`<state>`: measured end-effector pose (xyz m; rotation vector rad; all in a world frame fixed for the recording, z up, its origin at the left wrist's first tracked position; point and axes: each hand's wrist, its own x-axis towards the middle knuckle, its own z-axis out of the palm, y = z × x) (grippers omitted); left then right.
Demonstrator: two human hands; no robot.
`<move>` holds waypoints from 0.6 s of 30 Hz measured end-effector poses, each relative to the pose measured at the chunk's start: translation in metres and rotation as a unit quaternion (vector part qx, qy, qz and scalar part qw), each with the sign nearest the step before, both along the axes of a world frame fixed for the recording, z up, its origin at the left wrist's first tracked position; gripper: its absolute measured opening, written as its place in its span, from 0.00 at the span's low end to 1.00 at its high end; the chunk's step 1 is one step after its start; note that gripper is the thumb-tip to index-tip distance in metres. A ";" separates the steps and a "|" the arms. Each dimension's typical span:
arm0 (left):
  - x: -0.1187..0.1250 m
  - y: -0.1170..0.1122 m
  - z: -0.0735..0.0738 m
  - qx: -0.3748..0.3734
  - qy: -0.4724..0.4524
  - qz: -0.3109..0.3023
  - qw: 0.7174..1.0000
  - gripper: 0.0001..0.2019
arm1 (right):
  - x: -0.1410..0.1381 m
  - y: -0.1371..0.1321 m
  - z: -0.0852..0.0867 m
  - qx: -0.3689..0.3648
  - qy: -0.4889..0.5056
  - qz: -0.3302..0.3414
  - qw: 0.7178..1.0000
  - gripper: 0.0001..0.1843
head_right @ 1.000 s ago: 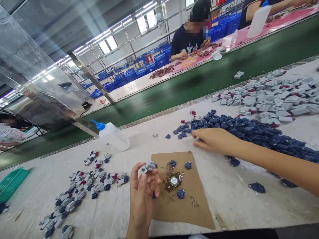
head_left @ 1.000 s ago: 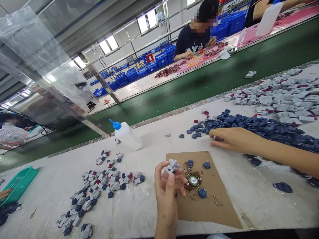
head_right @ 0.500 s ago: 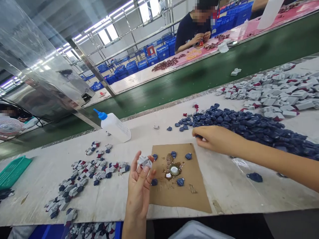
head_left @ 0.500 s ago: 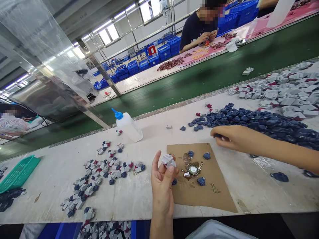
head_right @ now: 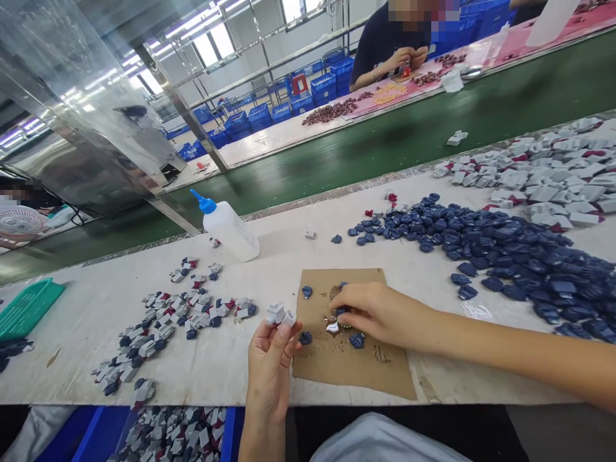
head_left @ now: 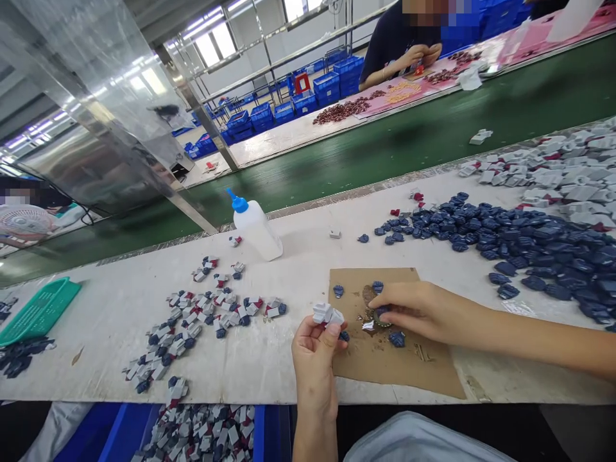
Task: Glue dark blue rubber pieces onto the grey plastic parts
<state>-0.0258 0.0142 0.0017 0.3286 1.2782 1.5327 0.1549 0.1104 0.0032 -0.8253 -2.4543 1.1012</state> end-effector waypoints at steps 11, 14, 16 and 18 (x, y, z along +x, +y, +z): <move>-0.002 -0.003 -0.007 -0.003 -0.026 0.021 0.999 0.17 | -0.001 -0.002 0.001 -0.208 0.049 -0.073 0.974 0.11; 0.007 -0.002 -0.006 -0.006 -0.042 0.034 0.999 0.17 | 0.000 -0.006 0.002 -0.214 0.087 -0.052 0.971 0.11; 0.016 -0.001 -0.005 -0.006 -0.060 0.024 0.998 0.16 | 0.000 -0.008 0.003 -0.168 0.089 -0.043 0.981 0.11; 0.023 0.000 -0.004 0.001 -0.070 0.010 0.998 0.16 | 0.002 -0.008 0.003 -0.082 0.071 -0.034 0.993 0.09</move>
